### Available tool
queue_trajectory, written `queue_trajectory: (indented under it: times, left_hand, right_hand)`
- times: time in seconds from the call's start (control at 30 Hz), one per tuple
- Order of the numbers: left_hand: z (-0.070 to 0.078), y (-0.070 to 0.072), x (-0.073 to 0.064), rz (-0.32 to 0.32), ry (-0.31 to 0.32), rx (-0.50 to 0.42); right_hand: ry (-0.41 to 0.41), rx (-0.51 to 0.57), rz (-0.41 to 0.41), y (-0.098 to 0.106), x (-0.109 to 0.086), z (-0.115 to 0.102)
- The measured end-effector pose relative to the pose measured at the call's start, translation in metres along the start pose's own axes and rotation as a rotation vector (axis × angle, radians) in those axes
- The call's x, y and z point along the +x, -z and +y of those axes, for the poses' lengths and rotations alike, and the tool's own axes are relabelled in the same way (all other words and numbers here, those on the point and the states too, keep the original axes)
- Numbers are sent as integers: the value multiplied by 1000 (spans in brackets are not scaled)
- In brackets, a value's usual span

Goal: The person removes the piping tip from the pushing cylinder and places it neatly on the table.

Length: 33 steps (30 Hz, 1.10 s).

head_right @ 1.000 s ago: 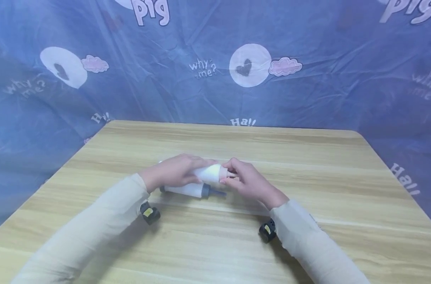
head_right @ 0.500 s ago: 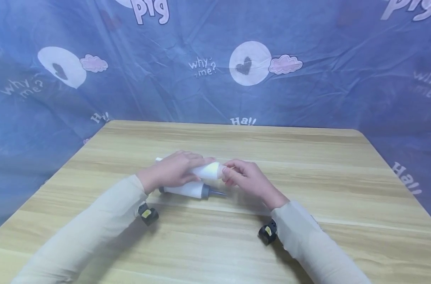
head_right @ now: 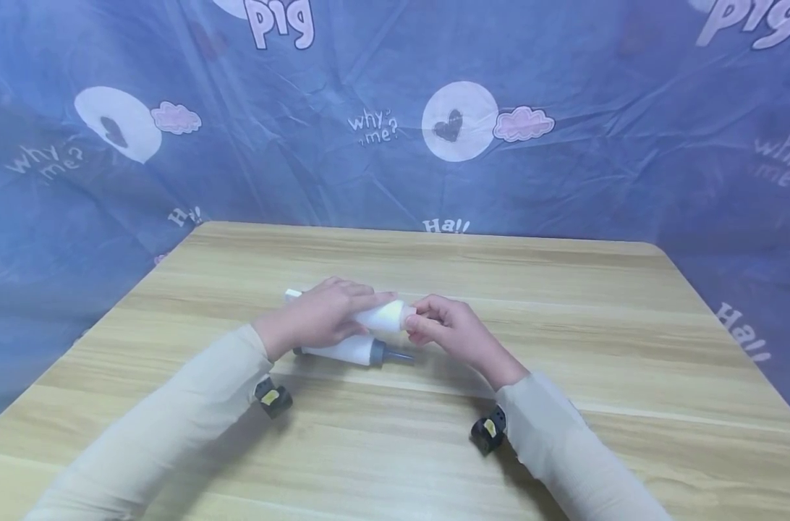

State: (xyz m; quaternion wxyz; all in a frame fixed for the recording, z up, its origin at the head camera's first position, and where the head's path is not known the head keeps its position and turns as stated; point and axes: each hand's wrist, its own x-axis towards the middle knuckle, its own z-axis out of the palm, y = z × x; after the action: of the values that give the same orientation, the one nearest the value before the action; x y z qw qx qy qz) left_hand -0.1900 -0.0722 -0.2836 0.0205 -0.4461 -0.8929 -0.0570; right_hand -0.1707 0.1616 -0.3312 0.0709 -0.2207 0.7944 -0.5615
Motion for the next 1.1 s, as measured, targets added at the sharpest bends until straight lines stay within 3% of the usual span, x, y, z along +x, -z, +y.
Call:
queue_trajectory:
  times: [0.23,0.53,0.63,0.83,1.1]
  left_hand:
    - [0,0,0,-1,6,-7]
    - [-1,2,-1,2,11,-38]
    - [-3,2,-2,28,6,-38]
    - [-5,0,-4,78,-7,-28]
    - [-5,0,-2,83,-17,8]
  right_hand:
    - [39,-71,54,-1,-2,1]
    - [218,-245,164,-5,0,1]
    - [196,-252,181,-6,1,-1]
    - [86,-125,131,-5,2,-4]
    - [20,-8,52,-4,4,-1]
